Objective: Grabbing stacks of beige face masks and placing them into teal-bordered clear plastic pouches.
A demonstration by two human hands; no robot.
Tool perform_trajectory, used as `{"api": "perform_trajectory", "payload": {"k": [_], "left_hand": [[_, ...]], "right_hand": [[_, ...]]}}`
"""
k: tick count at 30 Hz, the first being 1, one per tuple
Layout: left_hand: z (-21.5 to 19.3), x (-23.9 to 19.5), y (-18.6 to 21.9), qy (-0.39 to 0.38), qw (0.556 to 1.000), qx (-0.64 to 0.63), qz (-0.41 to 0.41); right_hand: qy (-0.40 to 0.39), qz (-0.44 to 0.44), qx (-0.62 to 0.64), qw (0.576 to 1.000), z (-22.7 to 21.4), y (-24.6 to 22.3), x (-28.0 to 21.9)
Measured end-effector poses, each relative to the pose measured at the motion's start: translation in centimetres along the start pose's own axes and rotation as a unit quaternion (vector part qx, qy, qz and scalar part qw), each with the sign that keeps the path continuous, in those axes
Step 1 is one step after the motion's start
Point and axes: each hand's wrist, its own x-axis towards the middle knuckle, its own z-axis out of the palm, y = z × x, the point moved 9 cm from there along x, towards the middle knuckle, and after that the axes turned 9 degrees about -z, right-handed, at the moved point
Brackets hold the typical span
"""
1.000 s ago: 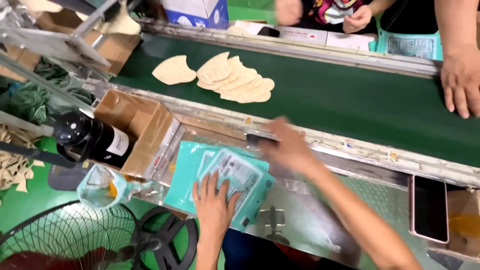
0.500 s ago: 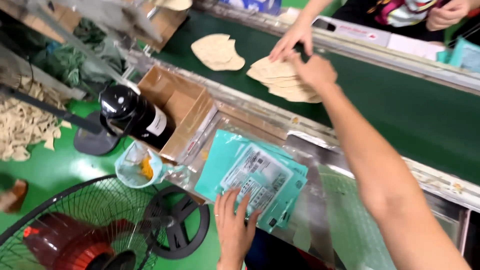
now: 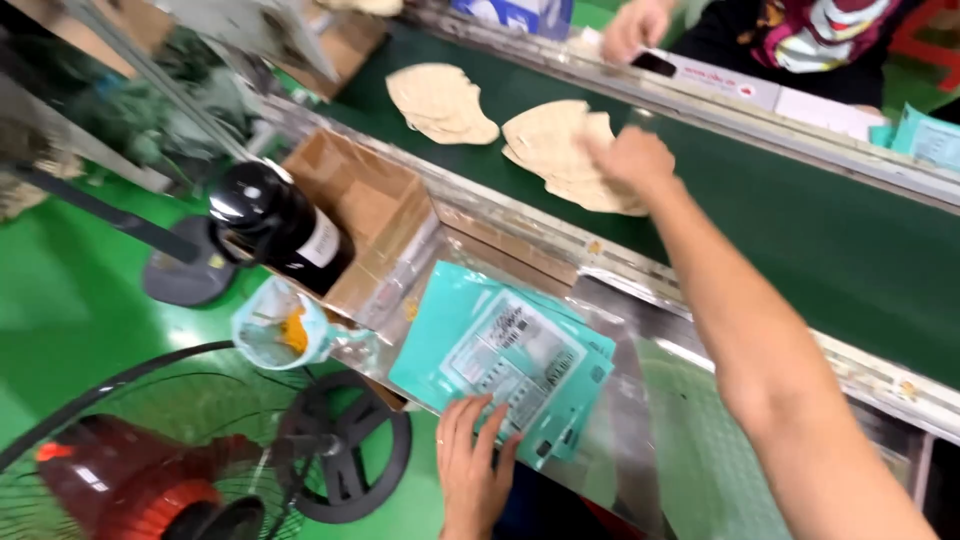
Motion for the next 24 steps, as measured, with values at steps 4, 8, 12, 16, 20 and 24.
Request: {"api": "perform_trajectory", "payload": {"k": [4, 8, 12, 16, 20, 24], "left_hand": [[-1.1, -0.5, -0.6, 0.021, 1.0, 0.012, -0.008], [-1.3, -0.7, -0.6, 0.017, 0.999, 0.02, -0.026], [-1.5, 0.6, 0.8, 0.013, 1.0, 0.006, -0.017], [-2.3, 2.5, 2.4, 0.027, 1.0, 0.003, -0.012], [-4.3, 3.8, 4.4, 0.042, 0.999, -0.033, 0.006], [-4.0, 4.7, 9.6, 0.04, 0.986, -0.132, 0.09]], "right_hand": [[-0.05, -0.008, -0.032, 0.998, 0.2, -1.2, -1.0], [-0.115, 0.018, 0.118, 0.986, 3.4, 3.2, -0.4], [-0.101, -0.039, 0.325, 0.939, 5.2, 3.0, 0.2], [-0.057, -0.09, 0.387, 0.916, 1.8, 1.7, -2.9], [0.04, -0.204, 0.285, 0.936, -8.2, -2.5, -13.9], [0.009, -0.219, 0.127, 0.967, -11.7, 1.5, -27.4]]}}
